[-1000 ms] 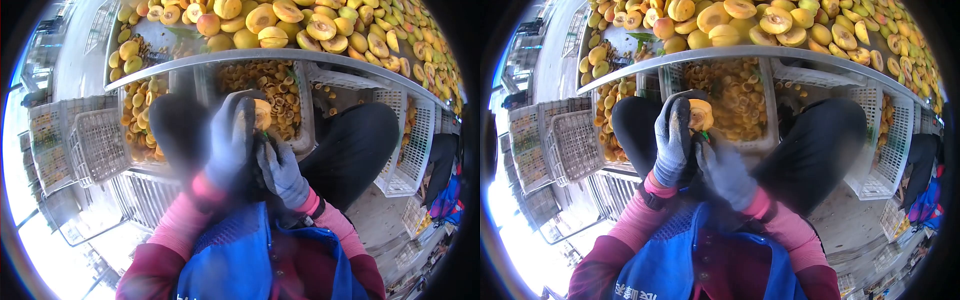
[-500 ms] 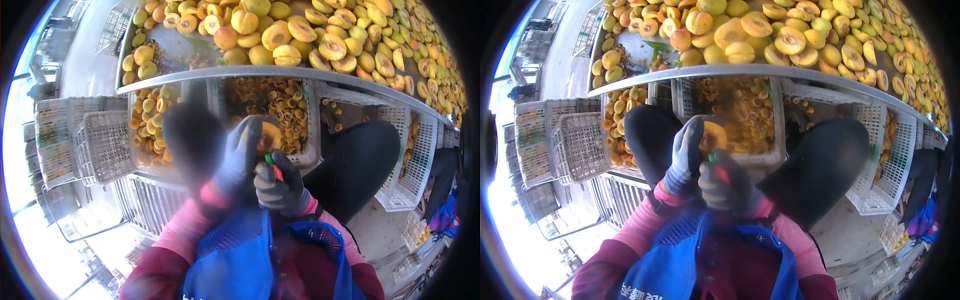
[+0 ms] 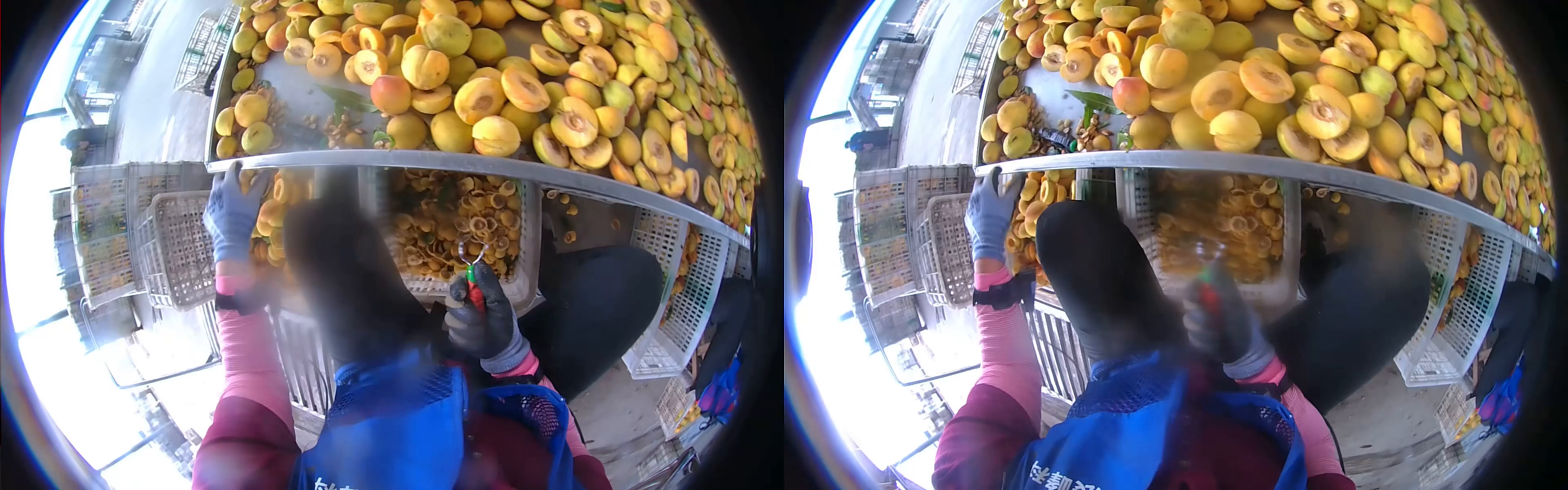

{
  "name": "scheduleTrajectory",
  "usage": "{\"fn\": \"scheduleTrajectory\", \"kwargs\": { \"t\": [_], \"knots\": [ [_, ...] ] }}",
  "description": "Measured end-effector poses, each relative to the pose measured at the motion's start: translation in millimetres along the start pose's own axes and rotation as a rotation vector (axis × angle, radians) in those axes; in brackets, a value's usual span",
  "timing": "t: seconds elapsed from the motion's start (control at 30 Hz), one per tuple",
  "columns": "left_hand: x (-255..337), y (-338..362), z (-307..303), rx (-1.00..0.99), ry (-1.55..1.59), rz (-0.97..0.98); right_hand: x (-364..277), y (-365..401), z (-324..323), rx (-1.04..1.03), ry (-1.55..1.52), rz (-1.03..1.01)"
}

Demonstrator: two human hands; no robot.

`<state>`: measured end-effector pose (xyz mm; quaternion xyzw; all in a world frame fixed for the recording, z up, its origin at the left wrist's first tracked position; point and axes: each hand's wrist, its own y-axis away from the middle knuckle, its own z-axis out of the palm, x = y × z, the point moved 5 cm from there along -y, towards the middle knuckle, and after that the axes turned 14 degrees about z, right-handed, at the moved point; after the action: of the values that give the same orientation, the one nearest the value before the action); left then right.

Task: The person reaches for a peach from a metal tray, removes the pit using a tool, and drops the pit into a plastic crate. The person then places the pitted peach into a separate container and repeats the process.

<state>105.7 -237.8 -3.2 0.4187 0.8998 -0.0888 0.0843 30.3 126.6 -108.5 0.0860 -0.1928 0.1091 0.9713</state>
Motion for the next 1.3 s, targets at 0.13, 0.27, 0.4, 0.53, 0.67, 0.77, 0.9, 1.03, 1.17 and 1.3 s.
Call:
{"fn": "scheduleTrajectory", "kwargs": {
  "t": [0.13, 0.27, 0.4, 0.53, 0.67, 0.77, 0.9, 1.03, 1.17, 1.3],
  "knots": [
    [119.7, -52.3, -14.2, 0.204, 0.452, 0.187, -11.1, -4.2, -9.1, 0.566, 0.191, -0.189],
    [196.0, -87.2, 8.3, -0.068, 0.483, 0.307, -14.7, -11.8, -4.6, 0.504, 0.212, -0.163],
    [182.5, -78.6, 15.9, 0.024, 0.601, 0.26, -31.6, 4.8, -42.1, 0.702, 0.527, -0.293],
    [171.7, -38.6, -7.1, 0.055, 1.274, 0.214, -42.0, 19.3, -60.4, 1.052, 1.222, -0.79],
    [196.0, 52.3, -27.3, -0.202, 2.203, 0.075, -37.3, 16.2, -11.3, 1.019, 1.276, -0.806],
    [217.4, 89.8, -35.3, -0.418, 2.21, 0.224, -32.9, 6.4, 37.8, 0.844, 1.236, -0.763],
    [213.4, 101.1, -32.5, -0.221, 1.965, 0.337, -21.1, -1.3, 65.5, 0.628, 0.692, -0.589],
    [213.8, 113.6, -40.1, -0.141, 2.007, 0.105, -14.2, 0.7, 64.5, 0.577, 0.686, -0.727],
    [214.8, 110.9, -50.3, -0.136, 1.71, 0.095, -16.0, 4.6, 66.8, 0.673, 0.736, -0.788],
    [209.9, 117.8, -30.4, -0.051, 1.875, -0.164, -9.4, 17.6, 65.7, 0.847, 1.136, -0.842]
  ]
}}
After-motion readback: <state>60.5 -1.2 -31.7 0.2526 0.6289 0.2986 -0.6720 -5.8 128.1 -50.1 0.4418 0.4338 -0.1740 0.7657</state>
